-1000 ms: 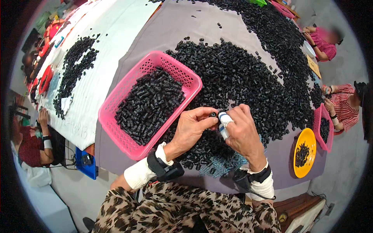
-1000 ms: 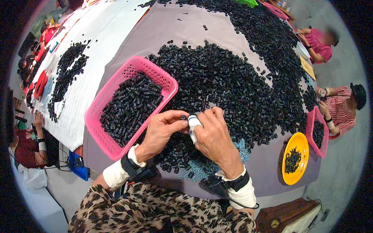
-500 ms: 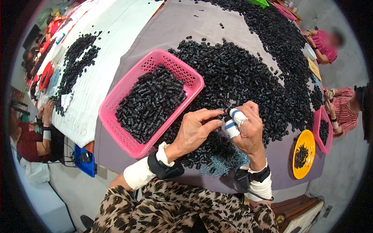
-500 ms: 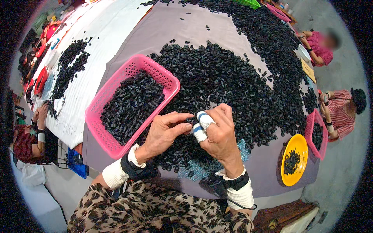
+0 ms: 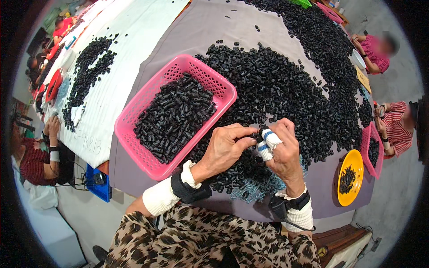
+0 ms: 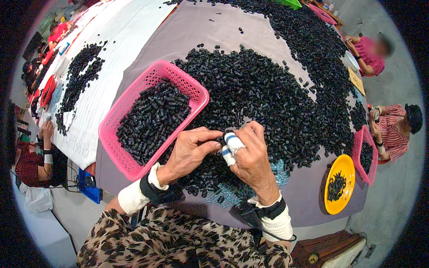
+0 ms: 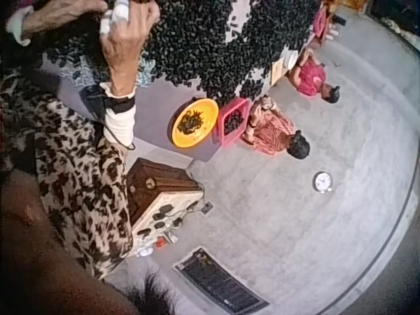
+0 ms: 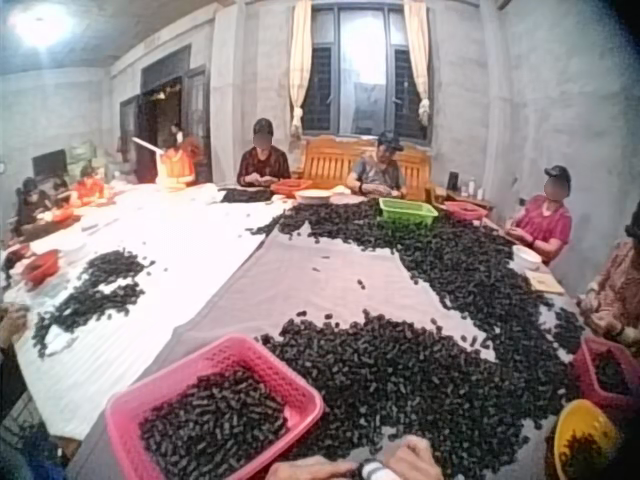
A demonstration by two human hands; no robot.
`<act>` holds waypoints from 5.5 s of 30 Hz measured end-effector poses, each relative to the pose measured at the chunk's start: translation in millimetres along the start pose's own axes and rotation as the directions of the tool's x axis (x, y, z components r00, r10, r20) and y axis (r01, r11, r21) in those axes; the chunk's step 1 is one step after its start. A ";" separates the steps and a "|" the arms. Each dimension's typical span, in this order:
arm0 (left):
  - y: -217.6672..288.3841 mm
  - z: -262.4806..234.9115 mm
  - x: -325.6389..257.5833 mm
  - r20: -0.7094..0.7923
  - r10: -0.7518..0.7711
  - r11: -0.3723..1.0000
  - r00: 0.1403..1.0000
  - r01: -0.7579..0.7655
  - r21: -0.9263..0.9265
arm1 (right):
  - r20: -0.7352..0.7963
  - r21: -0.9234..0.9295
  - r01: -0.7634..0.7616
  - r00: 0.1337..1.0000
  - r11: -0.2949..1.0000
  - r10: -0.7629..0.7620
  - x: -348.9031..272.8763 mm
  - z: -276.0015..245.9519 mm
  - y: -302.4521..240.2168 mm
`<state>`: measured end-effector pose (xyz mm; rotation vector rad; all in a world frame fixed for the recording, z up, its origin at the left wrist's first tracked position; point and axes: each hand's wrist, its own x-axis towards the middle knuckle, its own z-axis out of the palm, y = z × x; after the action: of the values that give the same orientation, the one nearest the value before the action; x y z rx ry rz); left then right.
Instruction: Sorting and assembling small black shoe components from a pile on a table.
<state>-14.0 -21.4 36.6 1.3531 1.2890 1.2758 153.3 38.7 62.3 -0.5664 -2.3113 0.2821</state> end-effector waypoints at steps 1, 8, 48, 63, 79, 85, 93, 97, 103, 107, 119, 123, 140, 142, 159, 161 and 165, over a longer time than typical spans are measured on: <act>0.6 0.0 -0.1 0.006 -0.004 1.000 1.000 0.004 0.019 | -0.001 0.000 0.001 1.000 1.000 -0.001 -1.5 0.3 0.9; 7.4 -0.4 -1.6 0.030 0.090 0.982 0.995 -0.094 0.163 | 0.061 -0.018 0.002 0.998 1.000 -0.001 -3.9 -5.9 -0.3; 4.2 2.6 -3.3 0.033 -0.015 0.994 0.999 0.012 0.105 | 0.132 0.074 0.014 0.991 0.997 -0.023 -7.4 -7.6 13.1; 4.6 0.4 -2.5 0.094 -0.177 0.941 0.980 0.196 -0.274 | -0.076 0.126 -0.141 0.986 0.982 0.151 -7.6 -3.1 9.9; 0.3 6.2 -2.0 -0.011 -0.095 0.986 0.995 0.093 -0.136 | -0.029 -0.053 -0.002 1.000 0.999 0.000 -10.5 0.3 6.6; 3.6 4.0 -2.6 -0.003 -0.064 0.998 0.998 0.064 -0.027 | -0.015 -0.054 0.056 0.998 0.997 -0.057 -3.3 -2.1 5.3; 11.2 1.9 -2.2 0.000 -0.032 0.999 0.999 0.032 0.038 | -0.035 0.085 -0.049 0.998 0.995 0.052 -9.7 0.8 10.9; 9.1 5.3 -2.8 0.006 -0.050 0.998 0.999 0.050 -0.034 | -0.055 0.105 -0.082 0.995 0.991 0.088 -8.7 -0.3 9.7; 11.0 4.3 -1.7 -0.010 -0.085 0.991 0.996 0.084 -0.100 | -0.108 -0.018 -0.059 0.993 0.998 0.057 -3.6 -1.3 1.9; 8.9 5.9 -0.9 -0.037 -0.051 0.996 0.998 0.048 -0.076 | -0.078 -0.130 0.013 0.997 0.991 -0.023 -4.3 -1.2 1.3; 3.7 6.0 -2.7 -0.112 0.127 0.989 0.986 -0.116 0.096 | 0.006 0.029 0.017 1.000 0.999 -0.017 -7.5 2.3 7.4; 4.2 9.2 -1.7 -0.100 0.094 0.994 0.990 -0.089 0.057 | 0.001 0.004 0.020 1.000 1.000 -0.020 -9.1 0.6 6.7; 1.3 1.1 -3.8 0.041 -0.157 0.962 0.987 0.162 -0.219 | 0.049 0.139 -0.180 0.983 0.974 0.175 -6.1 -3.0 8.2; 2.1 0.9 -4.1 0.065 -0.203 0.932 0.977 0.213 -0.294 | -0.023 0.152 -0.213 0.975 0.965 0.219 -7.6 -2.6 9.1; 2.5 6.3 -4.6 -0.062 -0.119 0.985 0.991 0.110 -0.131 | 0.002 -0.044 0.013 1.000 0.999 -0.013 -7.8 2.8 5.6; 1.9 7.3 -5.2 -0.071 -0.101 0.990 0.992 0.093 -0.106 | 0.007 0.008 0.021 1.000 1.000 -0.021 -8.1 4.3 7.0; -2.3 9.4 -3.4 -0.088 -0.059 0.998 0.994 0.056 -0.041 | 0.058 0.022 0.044 0.997 0.999 -0.045 -5.3 3.4 12.8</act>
<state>-4.8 -23.9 32.8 1.2352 1.3477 1.3273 158.3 47.4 52.0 -0.5016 -2.3717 0.3055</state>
